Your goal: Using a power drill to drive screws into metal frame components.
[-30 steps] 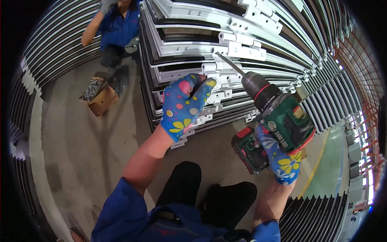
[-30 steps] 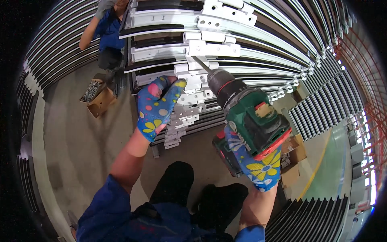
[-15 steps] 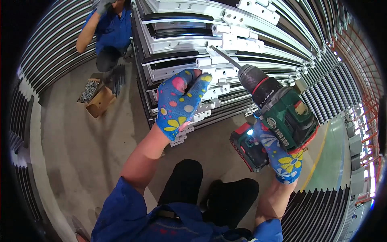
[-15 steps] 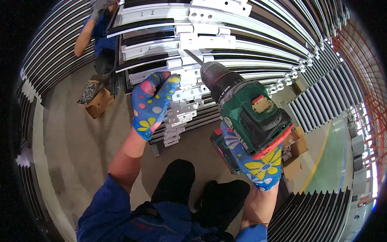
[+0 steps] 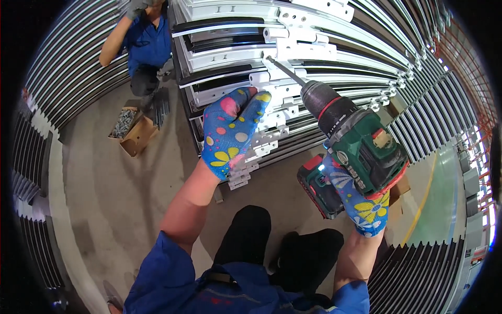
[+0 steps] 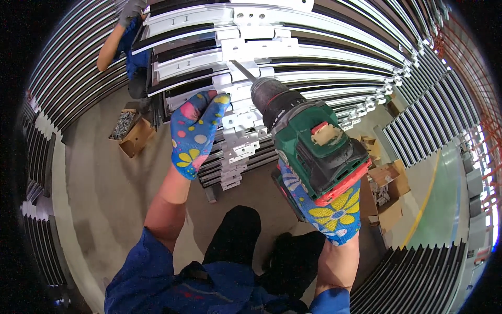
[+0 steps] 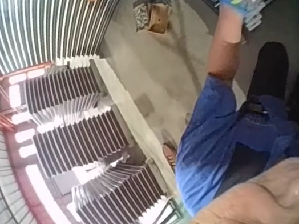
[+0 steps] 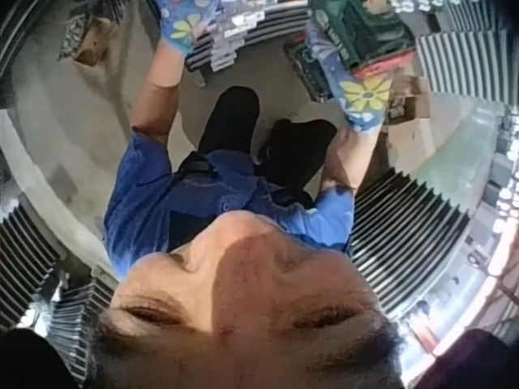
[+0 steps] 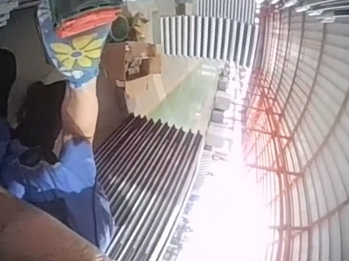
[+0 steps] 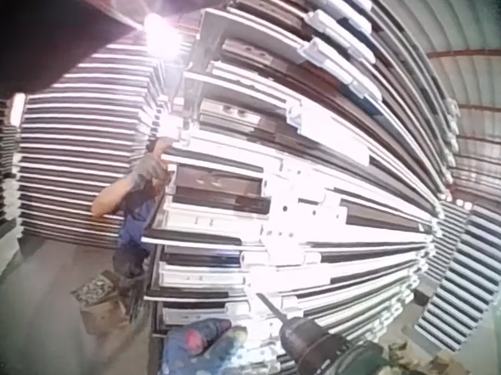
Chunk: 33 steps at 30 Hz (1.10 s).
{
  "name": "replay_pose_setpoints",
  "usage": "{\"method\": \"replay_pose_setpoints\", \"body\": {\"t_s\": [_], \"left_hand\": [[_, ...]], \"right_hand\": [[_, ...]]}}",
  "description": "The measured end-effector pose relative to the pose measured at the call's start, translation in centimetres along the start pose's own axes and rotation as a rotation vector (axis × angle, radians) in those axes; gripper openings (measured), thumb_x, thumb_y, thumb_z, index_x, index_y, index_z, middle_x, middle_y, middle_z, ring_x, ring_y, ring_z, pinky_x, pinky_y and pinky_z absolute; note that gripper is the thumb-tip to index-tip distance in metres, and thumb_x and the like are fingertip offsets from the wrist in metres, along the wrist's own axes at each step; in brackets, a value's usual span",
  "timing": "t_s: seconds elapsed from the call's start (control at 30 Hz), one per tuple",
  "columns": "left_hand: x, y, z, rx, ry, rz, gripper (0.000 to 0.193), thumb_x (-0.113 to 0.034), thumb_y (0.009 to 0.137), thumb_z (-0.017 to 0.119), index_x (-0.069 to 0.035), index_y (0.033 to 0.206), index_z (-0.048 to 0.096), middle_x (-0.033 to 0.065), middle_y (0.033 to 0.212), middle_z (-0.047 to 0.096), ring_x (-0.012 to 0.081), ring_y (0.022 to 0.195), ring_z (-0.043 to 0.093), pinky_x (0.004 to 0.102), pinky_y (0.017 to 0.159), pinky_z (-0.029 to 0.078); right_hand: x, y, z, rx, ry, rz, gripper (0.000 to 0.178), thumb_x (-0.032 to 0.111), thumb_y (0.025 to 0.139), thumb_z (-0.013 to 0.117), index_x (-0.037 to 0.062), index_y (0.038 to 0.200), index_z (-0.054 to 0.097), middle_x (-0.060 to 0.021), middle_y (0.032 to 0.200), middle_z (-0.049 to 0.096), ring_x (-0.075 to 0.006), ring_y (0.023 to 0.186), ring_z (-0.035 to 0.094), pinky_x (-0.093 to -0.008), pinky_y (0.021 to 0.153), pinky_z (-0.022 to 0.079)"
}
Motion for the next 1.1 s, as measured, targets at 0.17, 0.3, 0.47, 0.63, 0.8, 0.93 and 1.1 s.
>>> {"method": "replay_pose_setpoints", "body": {"t_s": [0.17,0.3,0.47,0.63,0.8,0.93,1.1], "left_hand": [[-0.5,0.2,0.4,0.007,0.037,-0.002,0.027,-0.013,0.082,0.066,0.005,0.101,0.061,0.0020,0.082,0.063,0.0047,0.071,0.053,0.0176,0.064,0.043],[-0.7,0.1,0.4,-0.012,0.097,0.009,0.028,-0.013,0.081,0.066,0.005,0.101,0.060,0.0033,0.082,0.063,0.0053,0.072,0.055,0.0181,0.065,0.044],[0.2,0.2,0.7,-0.038,-0.010,-0.012,0.025,-0.012,0.080,0.067,0.004,0.099,0.061,0.0029,0.083,0.064,0.0058,0.072,0.055,0.0184,0.065,0.044],[-0.1,0.1,0.5,-0.053,-0.087,-0.072,0.027,-0.015,0.078,0.070,0.003,0.097,0.063,0.0039,0.078,0.064,0.0044,0.067,0.053,0.0196,0.060,0.045],[0.1,0.2,0.4,-0.072,-0.064,-0.055,0.023,-0.013,0.079,0.069,0.002,0.095,0.063,0.0017,0.074,0.063,0.0040,0.064,0.052,0.0190,0.058,0.044],[0.1,0.2,0.5,-0.055,-0.064,0.005,0.023,-0.014,0.079,0.069,0.002,0.095,0.063,0.0027,0.074,0.063,0.0037,0.064,0.052,0.0192,0.058,0.044],[0.2,0.2,0.4,-0.050,-0.049,0.024,0.023,-0.014,0.079,0.069,0.002,0.095,0.063,0.0033,0.075,0.064,0.0038,0.064,0.052,0.0193,0.058,0.044]], "right_hand": [[0.0,-0.3,0.1,0.007,0.052,0.002,0.025,0.009,0.074,0.064,0.0110,0.099,0.062,-0.0033,0.093,0.062,-0.0184,0.086,0.060,-0.0287,0.074,0.048],[-0.1,-0.4,0.0,0.006,0.084,0.000,0.026,0.008,0.074,0.064,0.0112,0.100,0.062,-0.0038,0.095,0.062,-0.0191,0.088,0.060,-0.0291,0.075,0.048],[-0.5,-0.6,0.1,0.071,0.169,0.064,0.026,0.008,0.075,0.063,0.0100,0.101,0.061,-0.0039,0.094,0.062,-0.0189,0.087,0.060,-0.0296,0.075,0.048],[-0.3,-0.4,0.3,0.166,0.295,0.153,0.025,0.008,0.076,0.062,0.0085,0.101,0.061,-0.0038,0.094,0.062,-0.0186,0.085,0.061,-0.0301,0.076,0.048],[0.3,-0.2,-0.2,0.030,0.090,-0.050,0.028,0.011,0.073,0.065,0.0103,0.101,0.062,-0.0044,0.095,0.062,-0.0204,0.086,0.061,-0.0316,0.075,0.049],[-0.5,-0.8,0.6,-0.121,-0.046,-0.150,0.030,0.010,0.072,0.066,0.0115,0.101,0.062,-0.0047,0.095,0.062,-0.0207,0.087,0.061,-0.0315,0.074,0.048],[0.5,-0.5,0.3,-0.018,0.102,-0.028,0.031,0.009,0.071,0.067,0.0113,0.102,0.061,-0.0043,0.095,0.062,-0.0190,0.085,0.061,-0.0312,0.073,0.048]]}}
Point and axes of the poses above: each hand's wrist, its own y-axis towards the middle knuckle, its own z-axis out of the palm, x = y × z, the point moved 1 cm from there along y, towards the middle knuckle
